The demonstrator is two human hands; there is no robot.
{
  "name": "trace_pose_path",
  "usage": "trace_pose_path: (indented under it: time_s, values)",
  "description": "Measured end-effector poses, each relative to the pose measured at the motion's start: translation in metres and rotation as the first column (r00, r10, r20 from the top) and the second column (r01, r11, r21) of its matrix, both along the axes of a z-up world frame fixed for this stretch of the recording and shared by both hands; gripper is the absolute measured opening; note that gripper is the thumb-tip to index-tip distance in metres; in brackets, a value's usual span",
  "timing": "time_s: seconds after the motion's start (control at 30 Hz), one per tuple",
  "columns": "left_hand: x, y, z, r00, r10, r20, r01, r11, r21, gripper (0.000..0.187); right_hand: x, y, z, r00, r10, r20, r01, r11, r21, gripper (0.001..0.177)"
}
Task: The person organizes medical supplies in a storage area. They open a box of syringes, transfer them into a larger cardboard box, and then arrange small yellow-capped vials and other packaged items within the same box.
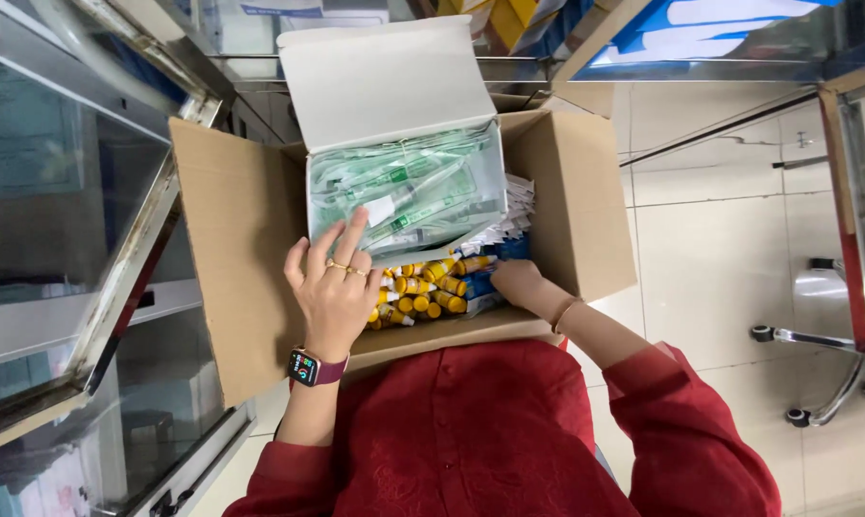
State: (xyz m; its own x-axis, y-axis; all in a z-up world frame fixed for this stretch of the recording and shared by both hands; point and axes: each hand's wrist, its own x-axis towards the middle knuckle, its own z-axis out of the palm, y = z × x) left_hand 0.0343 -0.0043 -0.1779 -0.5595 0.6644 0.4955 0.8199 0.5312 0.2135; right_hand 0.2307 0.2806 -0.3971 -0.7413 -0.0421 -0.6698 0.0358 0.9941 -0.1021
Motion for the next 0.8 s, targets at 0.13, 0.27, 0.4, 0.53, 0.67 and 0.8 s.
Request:
trace_pose_path:
  time_s: [0.13, 0.27, 0.4, 0.53, 0.67, 0.8]
  values:
    - [0.0, 0.0, -0.001, 1.0, -0.002, 0.01, 0.002, 1.0, 0.002, 0.023, 0.009, 0.003, -0.041, 0.99, 0.133, -0.045, -0.127, 0.986, 0.103, 0.013]
    - [0.0, 0.001, -0.002, 1.0, 0.001, 0.016, -0.001, 1.0, 0.006, 0.023, -0.008, 0.001, 0.014, 0.985, 0.152, -0.087, -0.153, 0.988, -0.005, 0.011]
    - [-0.001, 0.001, -0.002, 1.0, -0.002, 0.018, 0.002, 1.0, 0.001, 0.022, -0.021, -0.001, 0.051, 0.979, 0.168, -0.112, -0.184, 0.97, -0.155, 0.013]
    - [-0.001, 0.001, -0.003, 1.0, -0.005, 0.021, 0.005, 1.0, -0.002, 0.022, -0.026, 0.003, 0.065, 0.999, 0.042, -0.012, -0.044, 0.928, -0.369, 0.016]
    - [0.0, 0.002, -0.003, 1.0, -0.004, 0.013, 0.004, 1.0, -0.001, 0.022, -0.026, -0.001, 0.07, 0.992, -0.038, 0.119, 0.083, 0.912, -0.402, 0.019]
    - [0.0, 0.002, -0.002, 1.0, -0.001, 0.01, 0.001, 1.0, 0.0, 0.022, -0.02, -0.001, 0.07, 0.998, 0.063, 0.032, -0.05, 0.95, -0.307, 0.01]
